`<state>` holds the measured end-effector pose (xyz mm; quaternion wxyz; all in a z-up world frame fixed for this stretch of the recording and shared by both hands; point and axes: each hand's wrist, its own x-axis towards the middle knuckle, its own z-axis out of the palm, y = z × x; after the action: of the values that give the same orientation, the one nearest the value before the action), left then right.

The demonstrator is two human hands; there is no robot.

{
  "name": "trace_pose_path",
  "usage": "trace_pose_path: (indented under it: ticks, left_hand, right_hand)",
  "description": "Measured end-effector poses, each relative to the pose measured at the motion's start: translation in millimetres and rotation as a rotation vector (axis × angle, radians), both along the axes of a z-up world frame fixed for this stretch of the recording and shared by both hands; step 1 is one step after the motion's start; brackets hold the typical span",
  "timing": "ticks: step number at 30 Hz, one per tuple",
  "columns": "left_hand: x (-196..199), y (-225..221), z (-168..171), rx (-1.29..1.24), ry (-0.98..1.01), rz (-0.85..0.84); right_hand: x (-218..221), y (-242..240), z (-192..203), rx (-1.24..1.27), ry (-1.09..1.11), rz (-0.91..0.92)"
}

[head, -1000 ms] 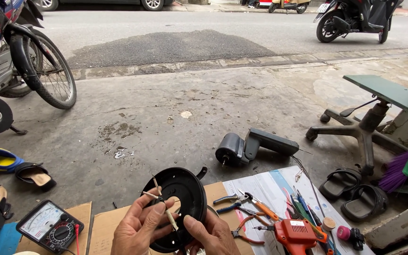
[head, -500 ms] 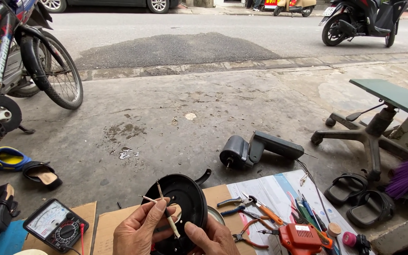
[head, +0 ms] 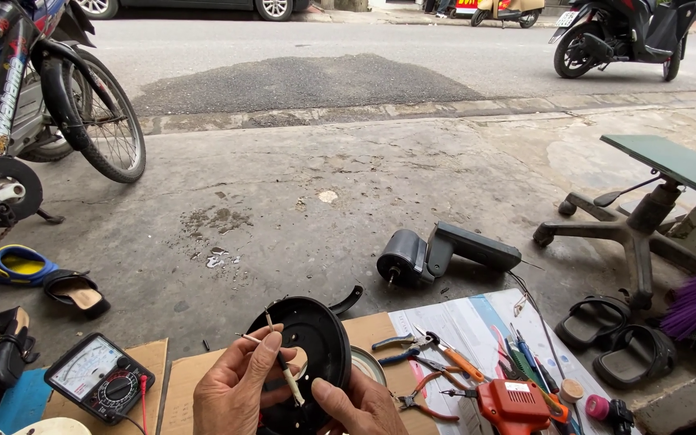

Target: Organizing and soldering internal electrical wiring during an appliance repair.

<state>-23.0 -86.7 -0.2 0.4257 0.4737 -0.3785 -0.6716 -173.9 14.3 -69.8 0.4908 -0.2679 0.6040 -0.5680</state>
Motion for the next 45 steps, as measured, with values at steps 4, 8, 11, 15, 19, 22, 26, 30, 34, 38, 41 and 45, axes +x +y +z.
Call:
trace_pose_path:
  ticks: [4, 8, 11, 15, 19, 22, 26, 30, 34, 38, 41, 45]
  left_hand:
    - [0.4, 2.3, -0.2, 0.000, 0.006, 0.023]
    - [2.0, 1.9, -0.1, 0.014, -0.013, 0.027]
    - [0.2, 2.1, 4.5, 0.032, -0.012, 0.015]
    - [4.5, 0.1, -2.4, 0.019, 0.019, -0.043]
    - [9.7, 14.6, 17.3, 0.012, 0.063, -0.049]
    - [9.7, 14.4, 15.7, -0.003, 0.087, -0.061]
    - [11.5, 18.5, 24.7, 0.014, 0.076, -0.085]
    - [13.2, 22.0, 35.1, 0.009, 0.029, -0.085]
    - [14.6, 18.7, 32.5, 0.008, 0.009, -0.089]
    - [15.3, 16.9, 30.6, 0.011, 0.000, -0.116]
    - [15.9, 15.2, 28.8, 0.000, -0.027, -0.130]
    - [16.2, 14.0, 22.8, -0.034, -0.019, -0.136]
  right_hand:
    - [1.6, 2.2, 4.0, 0.009, 0.027, 0.000]
    - [1.6, 2.8, 2.8, -0.018, 0.003, 0.013]
    - [0.6, 4.5, 6.1, -0.010, -0.069, 0.009]
    - [5.2, 7.5, 15.7, 0.027, -0.180, 0.016]
    - [6.8, 5.7, 16.8, -0.014, -0.142, -0.009]
    - [6.7, 4.7, 18.0, 0.017, -0.125, -0.043]
    - [9.4, 6.1, 25.0, 0.045, -0.096, -0.052]
    - [7.5, 5.8, 23.7, 0.070, -0.064, -0.042]
    - [9.5, 4.7, 23.6, 0.056, -0.070, -0.032]
    - [11.7, 6.4, 27.0, 0.080, -0.006, -0.039]
    - [10.9, 5.2, 25.5, 0.087, 0.012, -0.030]
    - [11.3, 6.1, 26.4, 0.060, 0.036, -0.020]
